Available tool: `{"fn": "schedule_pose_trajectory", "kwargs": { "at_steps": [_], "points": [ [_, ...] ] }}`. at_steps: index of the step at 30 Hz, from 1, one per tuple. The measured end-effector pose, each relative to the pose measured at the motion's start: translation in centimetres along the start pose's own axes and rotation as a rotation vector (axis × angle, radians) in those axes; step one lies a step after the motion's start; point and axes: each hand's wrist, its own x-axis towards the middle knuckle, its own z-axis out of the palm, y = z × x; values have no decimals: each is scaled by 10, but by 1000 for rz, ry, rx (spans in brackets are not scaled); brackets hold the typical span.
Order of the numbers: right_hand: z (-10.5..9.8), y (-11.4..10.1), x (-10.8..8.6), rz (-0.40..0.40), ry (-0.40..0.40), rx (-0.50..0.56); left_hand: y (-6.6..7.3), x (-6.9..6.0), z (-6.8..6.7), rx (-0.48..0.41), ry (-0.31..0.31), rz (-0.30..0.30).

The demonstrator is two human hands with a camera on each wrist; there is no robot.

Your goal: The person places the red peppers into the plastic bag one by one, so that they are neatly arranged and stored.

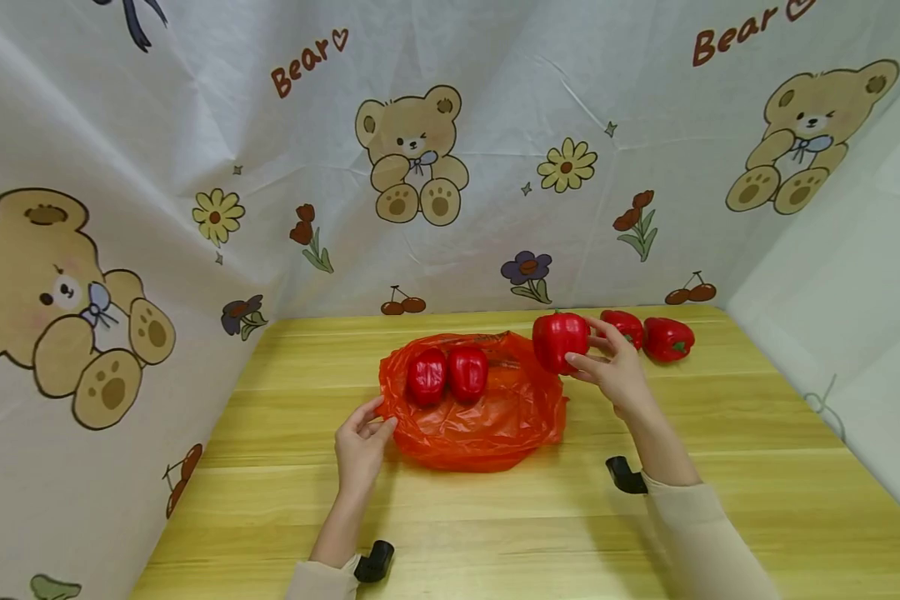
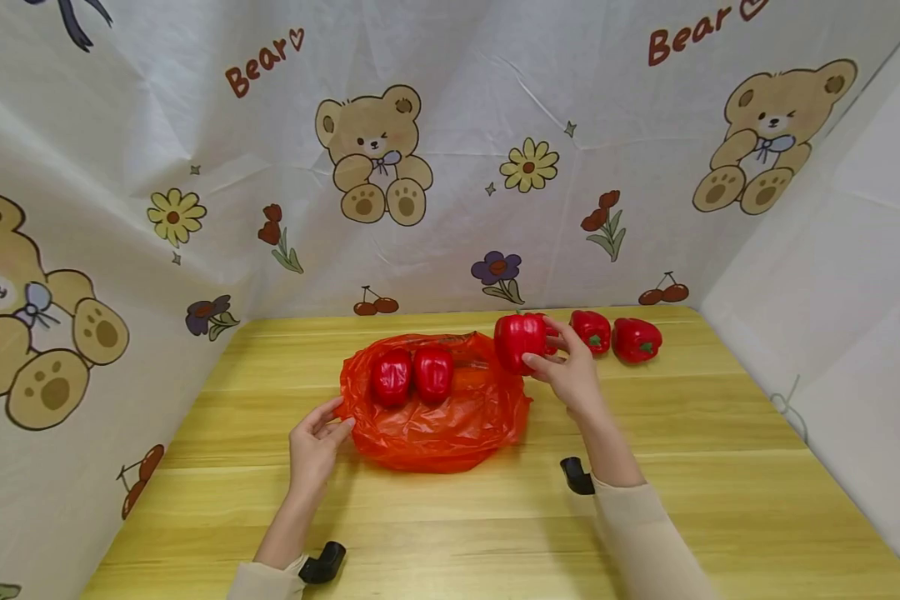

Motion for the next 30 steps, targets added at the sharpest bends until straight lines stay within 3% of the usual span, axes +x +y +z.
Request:
{"fn": "schedule_pose_trajectory", "kwargs": {
  "at_steps": [6, 12, 18, 30],
  "points": [
    [32, -4, 3, -7, -13, -75, 0, 0, 0, -2, 4, 1],
    [56, 3, 7, 46, -17, -140, -1, 0, 0, -5, 5, 4],
    [66, 14, 13, 43, 16, -181, 0, 0, 0, -8, 4, 9],
    [81, 32, 15, -72, 89, -425, 1, -1, 0, 1, -3, 7]
  ]
}}
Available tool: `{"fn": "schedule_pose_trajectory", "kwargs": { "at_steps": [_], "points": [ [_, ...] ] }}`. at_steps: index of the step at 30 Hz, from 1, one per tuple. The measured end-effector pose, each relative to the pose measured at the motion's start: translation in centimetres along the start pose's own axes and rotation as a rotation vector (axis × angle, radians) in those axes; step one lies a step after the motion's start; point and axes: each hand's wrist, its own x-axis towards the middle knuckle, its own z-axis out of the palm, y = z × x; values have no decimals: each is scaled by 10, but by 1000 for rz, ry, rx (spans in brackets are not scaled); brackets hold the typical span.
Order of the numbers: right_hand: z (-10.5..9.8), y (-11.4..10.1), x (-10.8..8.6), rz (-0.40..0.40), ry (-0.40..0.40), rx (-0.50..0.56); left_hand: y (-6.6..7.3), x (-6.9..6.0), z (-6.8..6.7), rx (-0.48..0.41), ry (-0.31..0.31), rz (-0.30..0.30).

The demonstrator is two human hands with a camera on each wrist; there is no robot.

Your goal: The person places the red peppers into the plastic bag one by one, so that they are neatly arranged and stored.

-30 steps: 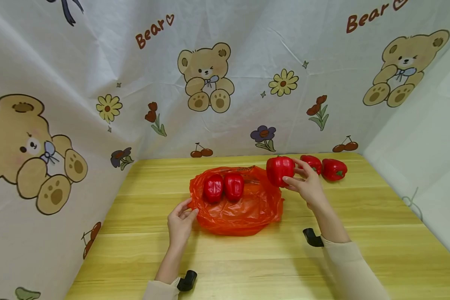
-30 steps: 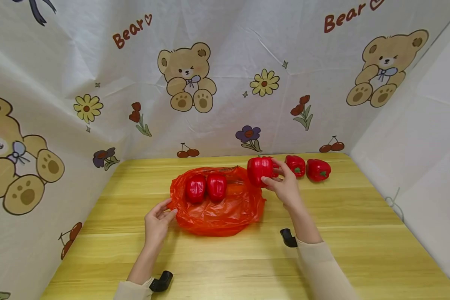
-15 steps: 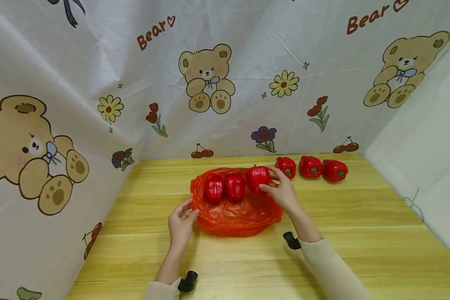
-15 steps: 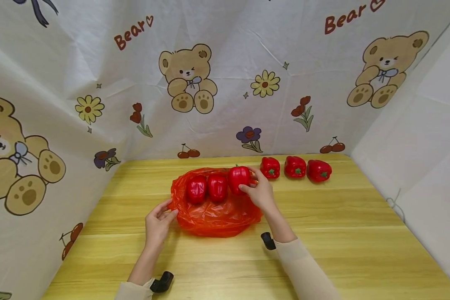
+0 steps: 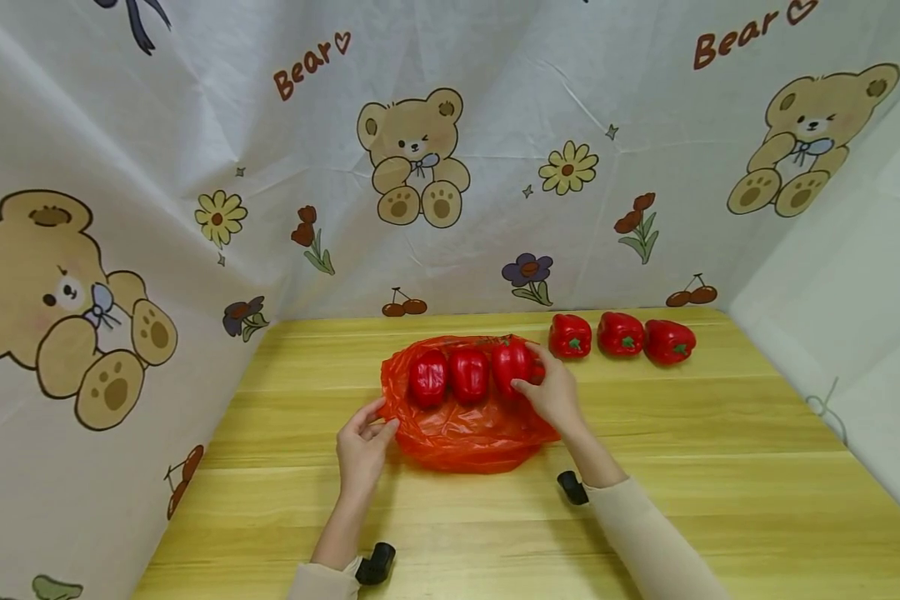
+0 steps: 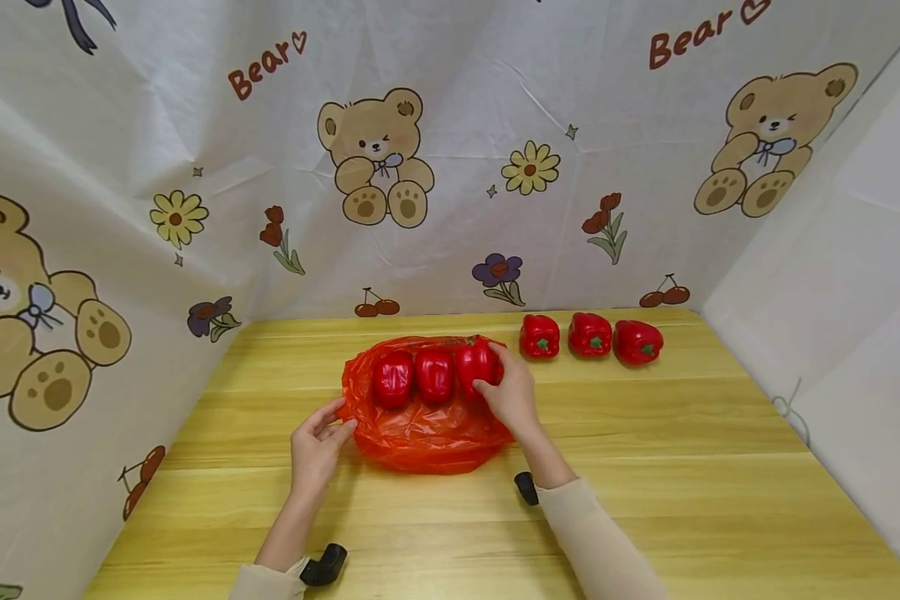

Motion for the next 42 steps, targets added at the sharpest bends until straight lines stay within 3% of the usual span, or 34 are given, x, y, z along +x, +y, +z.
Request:
{"fn": "schedule_pose_trajectory", "kwargs": {
  "at_steps": [4, 12, 28, 37, 42],
  "points": [
    [8, 1, -1, -28, 32, -54, 0, 0, 0, 0, 4, -3],
    [18, 1, 1, -1, 44, -104, -1, 0, 0, 1, 9, 1],
    [24, 3, 0, 61, 1, -97, -1, 1, 1, 9, 9, 7],
    [20, 1, -7, 0, 15, -87, -1, 0, 1, 13, 14, 4],
    [4, -3, -12, -54, 13, -10, -1, 0, 1, 12, 13, 1]
  ]
}}
